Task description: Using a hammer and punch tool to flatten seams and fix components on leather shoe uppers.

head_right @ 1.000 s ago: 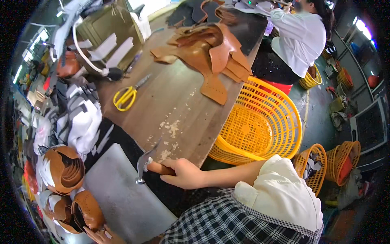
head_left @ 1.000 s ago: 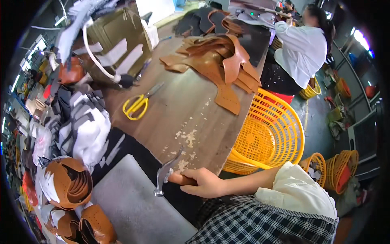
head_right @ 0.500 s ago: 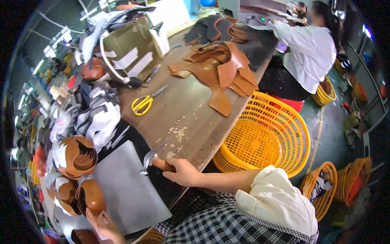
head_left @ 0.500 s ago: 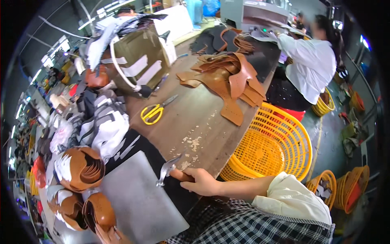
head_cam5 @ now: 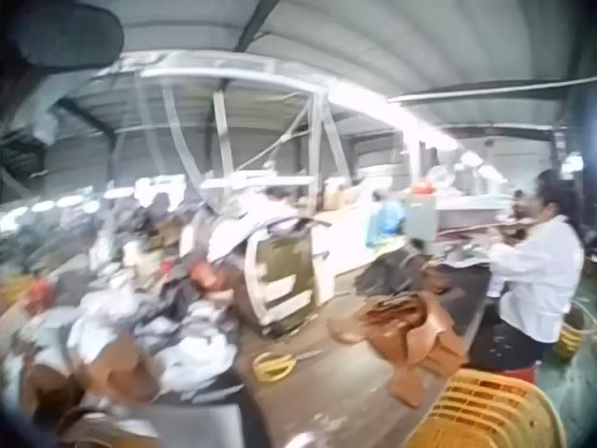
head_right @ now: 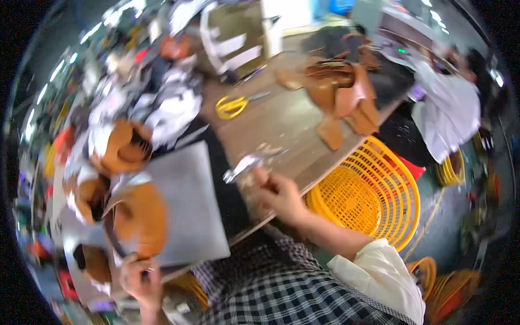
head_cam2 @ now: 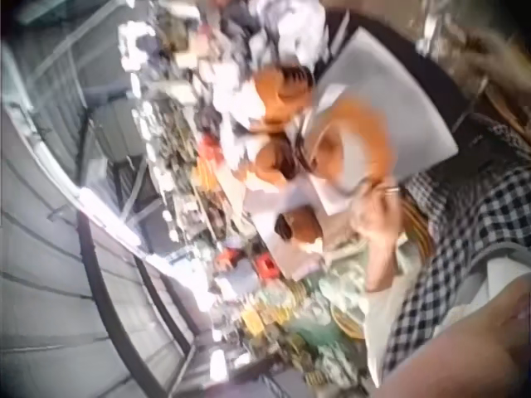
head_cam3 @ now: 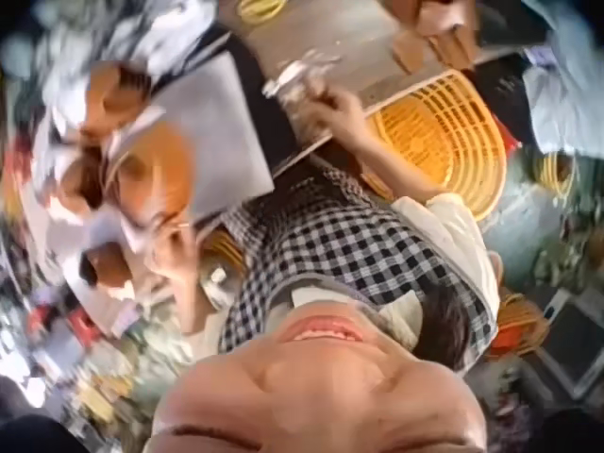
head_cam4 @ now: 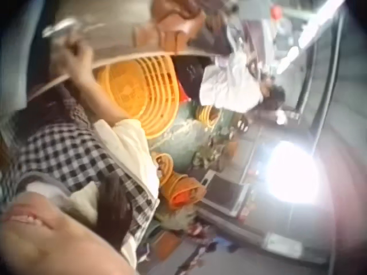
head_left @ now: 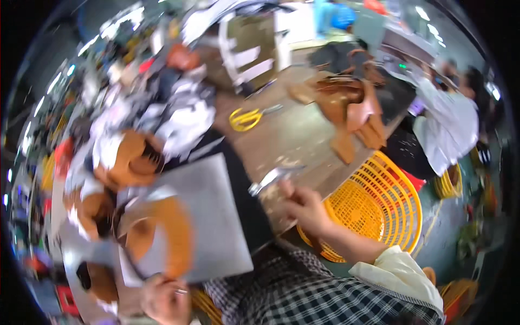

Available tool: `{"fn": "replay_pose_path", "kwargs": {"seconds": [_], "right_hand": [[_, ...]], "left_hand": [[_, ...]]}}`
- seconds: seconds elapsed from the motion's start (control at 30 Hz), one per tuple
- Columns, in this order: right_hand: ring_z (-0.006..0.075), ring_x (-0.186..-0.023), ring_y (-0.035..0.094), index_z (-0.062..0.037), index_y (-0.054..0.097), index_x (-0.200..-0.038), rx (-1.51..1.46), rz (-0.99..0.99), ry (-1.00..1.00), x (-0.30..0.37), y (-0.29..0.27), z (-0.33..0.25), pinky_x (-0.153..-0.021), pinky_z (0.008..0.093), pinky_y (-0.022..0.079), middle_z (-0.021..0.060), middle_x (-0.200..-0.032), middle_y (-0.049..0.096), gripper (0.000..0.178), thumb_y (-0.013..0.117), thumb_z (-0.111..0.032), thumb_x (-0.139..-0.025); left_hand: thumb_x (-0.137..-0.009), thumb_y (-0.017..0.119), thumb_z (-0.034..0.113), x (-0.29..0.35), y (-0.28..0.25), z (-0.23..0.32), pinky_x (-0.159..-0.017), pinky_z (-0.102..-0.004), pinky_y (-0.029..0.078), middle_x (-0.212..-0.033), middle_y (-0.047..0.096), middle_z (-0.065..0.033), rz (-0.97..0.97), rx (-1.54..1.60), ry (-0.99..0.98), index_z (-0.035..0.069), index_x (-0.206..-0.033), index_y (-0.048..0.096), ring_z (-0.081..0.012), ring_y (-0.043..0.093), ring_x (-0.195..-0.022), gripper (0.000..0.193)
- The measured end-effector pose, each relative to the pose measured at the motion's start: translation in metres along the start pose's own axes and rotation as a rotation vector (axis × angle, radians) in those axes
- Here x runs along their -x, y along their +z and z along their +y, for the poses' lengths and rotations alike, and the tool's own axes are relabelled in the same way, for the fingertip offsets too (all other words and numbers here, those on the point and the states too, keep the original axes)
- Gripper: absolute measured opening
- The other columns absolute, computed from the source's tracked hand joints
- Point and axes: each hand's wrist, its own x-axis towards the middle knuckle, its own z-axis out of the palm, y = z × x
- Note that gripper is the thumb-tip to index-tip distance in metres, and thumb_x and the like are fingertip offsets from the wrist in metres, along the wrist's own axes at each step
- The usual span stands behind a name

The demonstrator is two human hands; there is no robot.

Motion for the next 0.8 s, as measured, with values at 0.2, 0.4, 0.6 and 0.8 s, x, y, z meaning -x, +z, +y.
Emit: {"fn": "replay_pose_path", "kwargs": {"seconds": [0.2, 0.4, 0.6, 0.8], "right_hand": [[0.0060, -0.065, 0.051, 0.0018, 0.060, -0.102, 0.219, -0.282, -0.172, 0.017, 0.011, -0.058, -0.057, 0.0207, 0.043, -0.0010, -0.076, 0.058, 0.019, 0.062, -0.005, -0.085], [0.0069, -0.066, 0.054, -0.0003, 0.061, -0.105, 0.591, -0.570, -0.411, 0.029, 0.037, -0.044, -0.060, 0.0230, 0.045, 0.0074, -0.075, 0.061, 0.029, 0.067, 0.001, -0.077], [0.0224, -0.064, 0.059, 0.0000, 0.062, -0.094, 0.590, -0.551, -0.489, 0.032, 0.036, -0.040, -0.061, 0.0270, 0.047, 0.0131, -0.076, 0.060, 0.022, 0.069, 0.002, -0.073], [0.0131, -0.068, 0.059, 0.0018, 0.062, -0.096, 0.543, -0.523, -0.393, 0.035, 0.038, -0.041, -0.063, 0.0252, 0.048, 0.0101, -0.076, 0.062, 0.022, 0.068, 0.004, -0.074]], "left_hand": [[-0.068, 0.065, 0.011, 0.047, 0.013, 0.039, -0.055, -0.0325, 0.049, -0.089, 0.060, -0.0099, -0.635, 0.392, 0.152, 0.004, -0.081, 0.057, -0.0249, 0.061, -0.077, 0.016], [-0.061, 0.071, 0.006, 0.061, 0.015, 0.042, -0.057, -0.0314, 0.051, -0.088, 0.061, -0.0089, -0.589, 0.725, -0.140, 0.004, -0.083, 0.060, -0.0247, 0.062, -0.073, 0.024], [-0.085, 0.059, 0.002, 0.029, 0.050, 0.014, -0.065, -0.0253, 0.052, -0.082, 0.065, -0.0102, -0.045, 0.884, -0.792, -0.003, -0.089, 0.058, -0.0139, 0.063, -0.074, 0.007], [-0.084, 0.061, 0.003, 0.019, 0.090, 0.000, -0.062, -0.0227, 0.049, -0.073, 0.063, -0.0055, -0.103, 0.963, -0.895, -0.002, -0.084, 0.058, -0.0102, 0.061, -0.067, 0.006]]}}
